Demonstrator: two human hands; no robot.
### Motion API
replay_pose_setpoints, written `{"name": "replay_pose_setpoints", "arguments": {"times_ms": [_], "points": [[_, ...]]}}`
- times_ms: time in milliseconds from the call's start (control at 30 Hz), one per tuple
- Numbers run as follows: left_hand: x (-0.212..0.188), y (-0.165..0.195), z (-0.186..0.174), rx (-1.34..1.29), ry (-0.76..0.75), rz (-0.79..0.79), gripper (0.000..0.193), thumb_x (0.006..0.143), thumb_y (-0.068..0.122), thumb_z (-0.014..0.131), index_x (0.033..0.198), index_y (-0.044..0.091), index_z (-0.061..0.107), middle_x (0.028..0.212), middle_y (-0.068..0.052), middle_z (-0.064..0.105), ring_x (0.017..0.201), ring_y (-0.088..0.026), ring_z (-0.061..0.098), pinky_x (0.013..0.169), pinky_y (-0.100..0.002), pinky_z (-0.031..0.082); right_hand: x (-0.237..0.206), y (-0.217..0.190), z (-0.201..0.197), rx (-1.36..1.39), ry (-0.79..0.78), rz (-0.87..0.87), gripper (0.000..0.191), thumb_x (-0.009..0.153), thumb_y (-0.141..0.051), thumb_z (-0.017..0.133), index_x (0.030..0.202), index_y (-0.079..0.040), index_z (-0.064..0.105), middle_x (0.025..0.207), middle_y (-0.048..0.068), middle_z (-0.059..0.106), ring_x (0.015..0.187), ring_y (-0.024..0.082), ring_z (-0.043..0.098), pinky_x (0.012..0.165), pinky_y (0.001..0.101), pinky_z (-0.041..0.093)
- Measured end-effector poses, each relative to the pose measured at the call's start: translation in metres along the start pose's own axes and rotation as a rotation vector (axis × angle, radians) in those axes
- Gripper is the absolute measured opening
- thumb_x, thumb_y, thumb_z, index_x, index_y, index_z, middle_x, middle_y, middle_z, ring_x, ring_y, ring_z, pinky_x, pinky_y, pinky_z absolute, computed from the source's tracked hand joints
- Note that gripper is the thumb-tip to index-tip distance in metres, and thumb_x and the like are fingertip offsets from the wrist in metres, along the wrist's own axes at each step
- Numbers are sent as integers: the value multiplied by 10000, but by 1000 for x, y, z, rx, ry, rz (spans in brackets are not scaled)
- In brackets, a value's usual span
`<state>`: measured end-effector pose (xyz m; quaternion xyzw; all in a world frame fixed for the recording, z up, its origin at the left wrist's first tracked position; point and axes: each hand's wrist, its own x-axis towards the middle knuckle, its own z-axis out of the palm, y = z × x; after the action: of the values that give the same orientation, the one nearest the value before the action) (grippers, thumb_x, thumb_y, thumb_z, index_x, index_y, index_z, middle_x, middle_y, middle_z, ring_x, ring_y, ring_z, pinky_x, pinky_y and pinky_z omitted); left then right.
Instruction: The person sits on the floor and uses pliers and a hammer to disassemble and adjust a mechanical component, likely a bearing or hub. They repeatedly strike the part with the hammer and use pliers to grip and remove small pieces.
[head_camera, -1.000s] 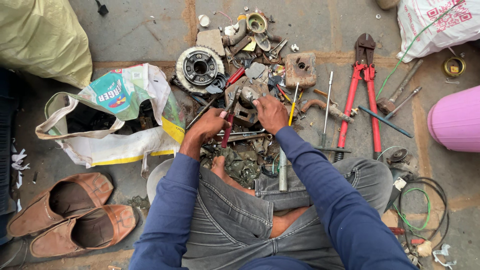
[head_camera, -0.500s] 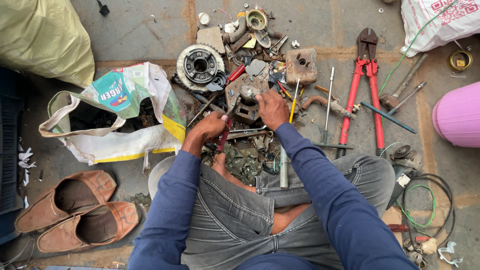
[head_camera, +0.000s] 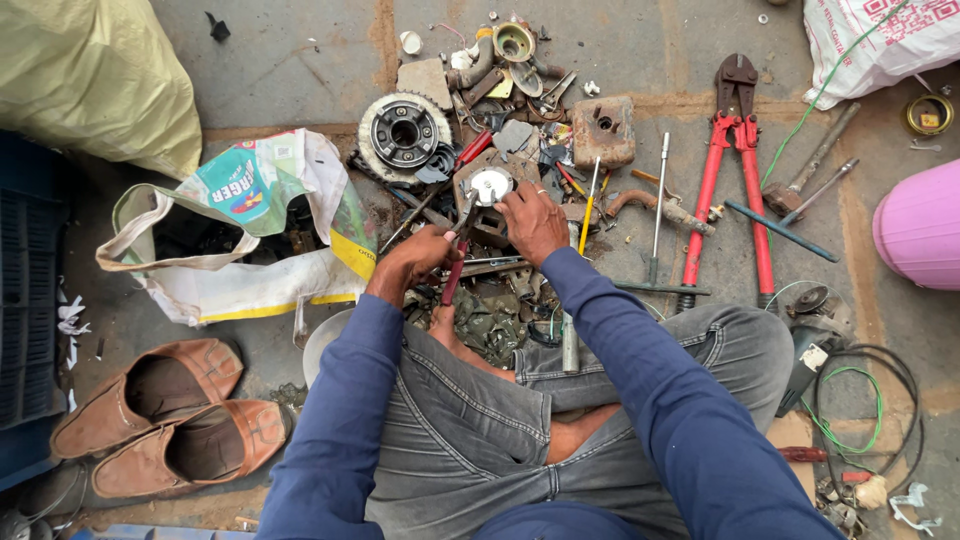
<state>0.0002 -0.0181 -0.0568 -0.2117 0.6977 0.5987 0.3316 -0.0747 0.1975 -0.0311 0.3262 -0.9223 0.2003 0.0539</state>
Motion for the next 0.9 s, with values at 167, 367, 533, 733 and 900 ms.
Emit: {"name": "replay_pose_setpoints", "arguments": {"times_ms": [167,367,533,733,900], "points": [[2,-5,11,-263,-106,11,337,950,141,515,1245,-12,572,1001,-136,676,805,-217,621,667,-434,537,-3,-2,-2,8,24,31,235,1023,-289,606,973,-67,666,999,143,591,972,363,607,812,504,517],[-9,-6,26,-312,-61,50,352,826,50,567,1176,46,597,949,-75,629,775,-177,591,675,-412,510,-10,-10,-3,22,29,90,236,1015,-305,614,989,-79,675,1016,149,592,1003,382,608,827,513,516],[-28,8,24,-369,-67,-10,279,812,68,555,1090,46,569,942,-69,592,808,-197,603,619,-481,541,-12,-15,-8,42,34,109,239,1007,-320,621,1000,-88,682,1012,145,602,997,381,615,826,512,522],[-26,1,25,-326,-57,15,147,849,74,551,972,-4,577,847,-85,589,735,-209,619,553,-453,566,-9,-19,-9,17,20,93,254,1019,-318,608,1014,-73,674,1023,150,599,1022,373,612,866,504,524],[-18,-9,23,-151,40,37,301,1002,231,476,841,1,585,680,-77,557,533,-205,509,440,-389,437,-12,-23,-8,-73,-63,109,320,1038,-342,572,1023,-26,616,1089,178,583,1029,384,595,894,521,509]]}}
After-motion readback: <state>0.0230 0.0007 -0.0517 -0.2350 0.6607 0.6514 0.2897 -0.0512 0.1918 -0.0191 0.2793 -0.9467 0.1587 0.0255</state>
